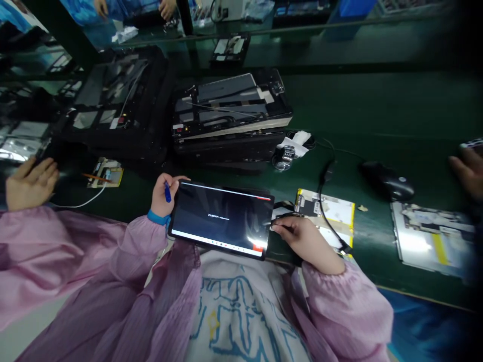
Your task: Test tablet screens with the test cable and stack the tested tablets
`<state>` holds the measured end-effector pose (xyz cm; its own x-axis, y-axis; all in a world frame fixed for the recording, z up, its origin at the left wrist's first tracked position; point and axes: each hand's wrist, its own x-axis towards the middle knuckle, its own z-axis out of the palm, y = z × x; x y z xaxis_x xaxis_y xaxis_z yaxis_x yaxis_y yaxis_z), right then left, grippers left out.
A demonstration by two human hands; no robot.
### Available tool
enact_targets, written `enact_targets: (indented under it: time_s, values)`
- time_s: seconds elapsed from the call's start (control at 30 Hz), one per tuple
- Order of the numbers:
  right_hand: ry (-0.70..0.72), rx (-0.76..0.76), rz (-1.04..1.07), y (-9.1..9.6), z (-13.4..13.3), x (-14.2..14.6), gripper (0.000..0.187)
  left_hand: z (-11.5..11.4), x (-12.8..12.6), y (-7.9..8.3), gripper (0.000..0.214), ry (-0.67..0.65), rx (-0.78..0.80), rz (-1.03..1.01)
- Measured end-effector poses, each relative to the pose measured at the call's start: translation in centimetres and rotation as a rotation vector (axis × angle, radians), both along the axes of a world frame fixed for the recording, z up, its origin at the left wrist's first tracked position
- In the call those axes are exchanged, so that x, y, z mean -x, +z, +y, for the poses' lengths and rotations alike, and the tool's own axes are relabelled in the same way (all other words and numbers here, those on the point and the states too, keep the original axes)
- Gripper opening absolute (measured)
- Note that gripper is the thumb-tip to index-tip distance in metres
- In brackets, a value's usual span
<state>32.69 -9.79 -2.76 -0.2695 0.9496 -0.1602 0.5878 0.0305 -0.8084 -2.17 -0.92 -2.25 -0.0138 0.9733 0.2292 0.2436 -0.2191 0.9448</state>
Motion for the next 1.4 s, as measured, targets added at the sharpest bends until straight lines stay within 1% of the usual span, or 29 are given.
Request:
enact_targets:
  time_s: [0.17, 0.27, 0.33, 0.53, 0.7, 0.8, 0.97, 1.07, 1.13, 1.2, 1.27, 1.4]
  values:
    - [-0.022, -0.027, 0.035, 0.1, -0.3, 0.0, 0.029, 0.2, 0.4, -0.4, 0.033, -0.014, 0.002, -0.029]
    - [-0.064, -0.024, 0.073, 0.3, -0.6, -0.1, 0.028, 0.1, 0.3, -0.4, 0.032, -0.014, 0.015, -0.033]
    - [-0.097, 0.012, 0.108, 0.3, -0.9, -0.2, 0.030, 0.0, 0.1, -0.3, 0.032, -0.013, 0.016, -0.038]
    - [-0.197, 0.124, 0.197, -0.2, -1.4, 0.2, 0.050, -0.2, -0.1, -0.2, 0.034, -0.016, 0.015, -0.038]
    - [-0.291, 0.195, 0.219, -0.5, -2.0, 0.5, 0.054, -0.2, -0.2, -0.2, 0.034, -0.015, 0.026, -0.063]
    - [-0.270, 0.194, 0.202, -0.5, -2.1, 0.5, 0.056, -0.2, -0.3, -0.1, 0.034, -0.025, 0.033, -0.064]
    - [-0.240, 0.111, 0.126, -0.7, -1.9, 0.7, 0.052, -0.2, -0.4, 0.1, 0.035, -0.023, 0.042, -0.090]
    - [-0.199, -0.008, 0.033, -0.6, -2.2, 0.9, 0.040, -0.4, -0.5, 0.4, 0.037, -0.026, 0.054, -0.101]
    - [-0.119, -0.116, -0.042, -0.5, -2.4, 0.8, 0.029, -0.5, -0.6, 0.5, 0.037, -0.027, 0.059, -0.096]
    - [-0.015, -0.214, -0.089, -0.4, -2.6, 0.6, 0.022, -0.6, -0.7, 0.6, 0.037, -0.022, 0.060, -0.080]
    - [0.061, -0.299, -0.112, -0.6, -2.7, 0.3, 0.020, -0.7, -0.7, 0.6, 0.037, -0.022, 0.064, -0.071]
    - [0.107, -0.437, -0.192, -1.4, -2.9, -0.2, 0.021, -0.7, -0.7, 0.4, 0.037, -0.028, 0.073, -0.085]
